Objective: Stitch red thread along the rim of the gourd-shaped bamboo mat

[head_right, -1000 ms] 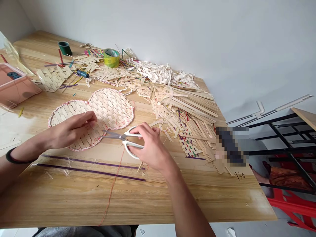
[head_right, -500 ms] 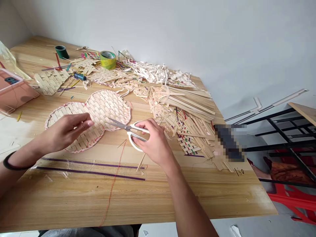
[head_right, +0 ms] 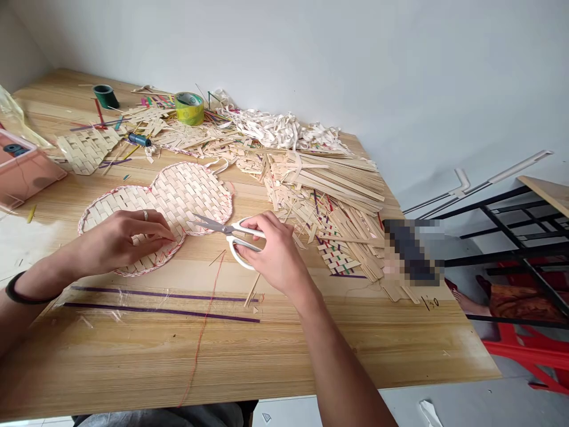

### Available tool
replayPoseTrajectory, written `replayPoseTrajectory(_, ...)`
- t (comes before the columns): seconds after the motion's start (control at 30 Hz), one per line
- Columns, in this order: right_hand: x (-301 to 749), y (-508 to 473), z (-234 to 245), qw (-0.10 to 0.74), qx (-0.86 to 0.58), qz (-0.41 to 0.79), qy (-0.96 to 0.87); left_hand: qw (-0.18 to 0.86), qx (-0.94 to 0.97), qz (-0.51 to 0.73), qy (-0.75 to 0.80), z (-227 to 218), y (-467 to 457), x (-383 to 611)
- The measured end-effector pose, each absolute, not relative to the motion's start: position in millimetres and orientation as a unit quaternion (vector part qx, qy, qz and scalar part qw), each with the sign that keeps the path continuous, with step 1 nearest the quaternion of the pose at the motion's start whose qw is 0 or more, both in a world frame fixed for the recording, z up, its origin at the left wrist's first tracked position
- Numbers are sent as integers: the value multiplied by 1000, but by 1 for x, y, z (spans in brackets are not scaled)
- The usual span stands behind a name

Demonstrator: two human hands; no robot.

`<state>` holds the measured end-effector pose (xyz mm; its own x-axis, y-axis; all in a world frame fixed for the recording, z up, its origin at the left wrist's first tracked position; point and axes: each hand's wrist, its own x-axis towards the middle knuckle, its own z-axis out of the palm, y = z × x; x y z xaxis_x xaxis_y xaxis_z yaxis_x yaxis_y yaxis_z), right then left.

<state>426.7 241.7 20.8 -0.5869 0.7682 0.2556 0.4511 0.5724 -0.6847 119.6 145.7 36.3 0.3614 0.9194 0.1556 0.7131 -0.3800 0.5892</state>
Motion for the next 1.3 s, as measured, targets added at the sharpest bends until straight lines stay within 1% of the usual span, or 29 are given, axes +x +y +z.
replayPoseTrajectory(0.37,426,242,20,268,-361,279,-849,232,801,225,504,33,146,117)
replayPoseTrajectory(0.53,426,243,20,266,-361,261,-855,212,800,229,512,29,146,118)
replayPoseTrajectory(0.67,426,243,19,265,-361,271,-852,195,806,229,511,25,146,117)
replayPoseTrajectory(0.9,426,244,16,270,-364,280,-846,200,797,221,526,26,145,122)
replayPoseTrajectory(1.07,429,249,11,303,-396,291,-817,155,781,263,544,30,144,128)
replayPoseTrajectory(1.3,431,254,7,307,-419,344,-782,130,698,328,623,41,142,127)
